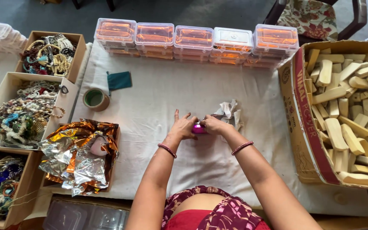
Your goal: The recorder is polishing and cleaning small wooden rectangular blocks using a white cloth.
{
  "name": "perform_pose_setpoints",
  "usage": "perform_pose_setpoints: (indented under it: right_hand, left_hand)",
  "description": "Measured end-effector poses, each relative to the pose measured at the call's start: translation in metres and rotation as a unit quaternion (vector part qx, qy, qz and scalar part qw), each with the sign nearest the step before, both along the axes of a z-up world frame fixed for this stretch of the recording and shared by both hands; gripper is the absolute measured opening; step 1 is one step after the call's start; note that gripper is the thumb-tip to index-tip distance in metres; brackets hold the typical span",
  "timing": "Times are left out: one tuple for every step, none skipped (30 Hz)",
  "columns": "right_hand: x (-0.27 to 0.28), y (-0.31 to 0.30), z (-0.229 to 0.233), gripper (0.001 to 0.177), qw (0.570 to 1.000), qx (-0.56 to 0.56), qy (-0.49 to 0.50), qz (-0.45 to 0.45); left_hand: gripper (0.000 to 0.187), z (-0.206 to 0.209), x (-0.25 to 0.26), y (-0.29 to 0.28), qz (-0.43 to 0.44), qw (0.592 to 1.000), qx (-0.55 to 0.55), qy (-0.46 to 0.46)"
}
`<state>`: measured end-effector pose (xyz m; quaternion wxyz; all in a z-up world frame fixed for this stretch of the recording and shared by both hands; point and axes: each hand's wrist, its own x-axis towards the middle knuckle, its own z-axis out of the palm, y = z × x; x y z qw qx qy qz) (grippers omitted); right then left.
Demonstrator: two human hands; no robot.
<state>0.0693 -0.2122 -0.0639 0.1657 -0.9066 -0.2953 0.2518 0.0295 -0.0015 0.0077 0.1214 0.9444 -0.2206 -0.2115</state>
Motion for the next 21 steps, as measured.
perform_pose_setpoints:
  right_hand:
    - [0.003, 0.002, -0.001, 0.034, 1.000, 0.001, 0.000, 0.002]
    - [0.006, 0.002, -0.001, 0.036, 1.000, -0.023, 0.000, 0.016]
    - [0.009, 0.002, -0.002, 0.037, 0.998, -0.047, -0.001, 0.031]
    - [0.008, 0.003, 0.006, 0.037, 0.998, -0.047, -0.001, 0.031]
    - [0.006, 0.004, 0.014, 0.034, 0.998, -0.061, 0.009, -0.007]
    - [0.006, 0.007, 0.022, 0.032, 0.996, -0.075, 0.018, -0.044]
    - [0.002, 0.008, 0.039, 0.032, 0.996, -0.074, 0.018, -0.044]
    - [-0.004, 0.008, 0.056, 0.037, 0.995, -0.059, 0.038, -0.069]
    - [-0.010, 0.008, 0.072, 0.044, 0.993, -0.044, 0.058, -0.094]
    - [-0.017, 0.006, 0.068, 0.044, 0.993, -0.045, 0.059, -0.094]
    - [-0.024, 0.003, 0.065, 0.041, 0.993, -0.006, -0.033, -0.111]
    - [-0.028, 0.001, 0.062, 0.039, 0.984, 0.033, -0.126, -0.125]
    - [-0.037, 0.000, 0.048, 0.039, 0.984, 0.032, -0.127, -0.124]
    - [-0.046, -0.001, 0.034, 0.027, 0.978, -0.002, -0.182, -0.101]
    - [-0.054, -0.002, 0.020, 0.018, 0.968, -0.036, -0.236, -0.079]
    - [-0.064, 0.002, 0.030, 0.018, 0.969, -0.038, -0.232, -0.078]
    - [-0.074, 0.006, 0.040, 0.024, 0.946, 0.054, -0.306, -0.087]
    - [-0.084, 0.009, 0.049, 0.031, 0.911, 0.144, -0.375, -0.095]
    - [-0.084, 0.008, 0.046, 0.031, 0.912, 0.143, -0.371, -0.095]
    - [-0.084, 0.008, 0.044, 0.035, 0.898, 0.123, -0.413, -0.090]
    - [-0.084, 0.009, 0.042, 0.040, 0.881, 0.103, -0.453, -0.084]
  left_hand:
    - [0.093, -0.001, -0.003, 0.000, 0.002, 1.000, 0.001, 0.000]
    - [0.090, -0.003, -0.006, -0.001, -0.008, 0.995, -0.030, -0.094]
    - [0.086, -0.005, -0.008, -0.002, -0.018, 0.980, -0.061, -0.188]
    - [0.086, -0.009, -0.012, -0.003, -0.019, 0.980, -0.060, -0.187]
    - [0.078, -0.013, -0.016, -0.004, -0.028, 0.971, -0.054, -0.233]
    - [0.069, -0.016, -0.019, -0.004, -0.037, 0.958, -0.048, -0.279]
    - [0.069, -0.022, -0.019, -0.003, -0.038, 0.958, -0.047, -0.279]
    - [0.059, -0.029, -0.021, -0.004, -0.033, 0.955, -0.057, -0.288]
    - [0.049, -0.037, -0.023, -0.004, -0.028, 0.952, -0.067, -0.297]
    - [0.049, -0.037, -0.023, -0.004, -0.028, 0.952, -0.068, -0.296]
    - [0.041, -0.037, -0.023, -0.004, -0.034, 0.949, -0.052, -0.309]
    - [0.033, -0.037, -0.022, -0.003, -0.040, 0.945, -0.035, -0.323]
    - [0.033, -0.034, -0.019, -0.003, -0.038, 0.945, -0.036, -0.324]
    - [0.037, -0.032, -0.016, -0.003, -0.032, 0.947, -0.039, -0.316]
    - [0.040, -0.030, -0.014, -0.002, -0.025, 0.950, -0.043, -0.309]
    - [0.040, -0.025, -0.009, -0.002, -0.024, 0.951, -0.044, -0.305]
    - [0.041, -0.021, -0.004, -0.002, -0.025, 0.961, -0.046, -0.270]
    - [0.042, -0.017, 0.000, -0.002, -0.026, 0.970, -0.048, -0.235]
    - [0.042, -0.017, 0.005, -0.005, -0.025, 0.971, -0.049, -0.231]
    - [0.040, -0.017, 0.011, -0.005, -0.029, 0.981, -0.030, -0.189]
    - [0.039, -0.016, 0.016, -0.005, -0.032, 0.989, -0.010, -0.147]
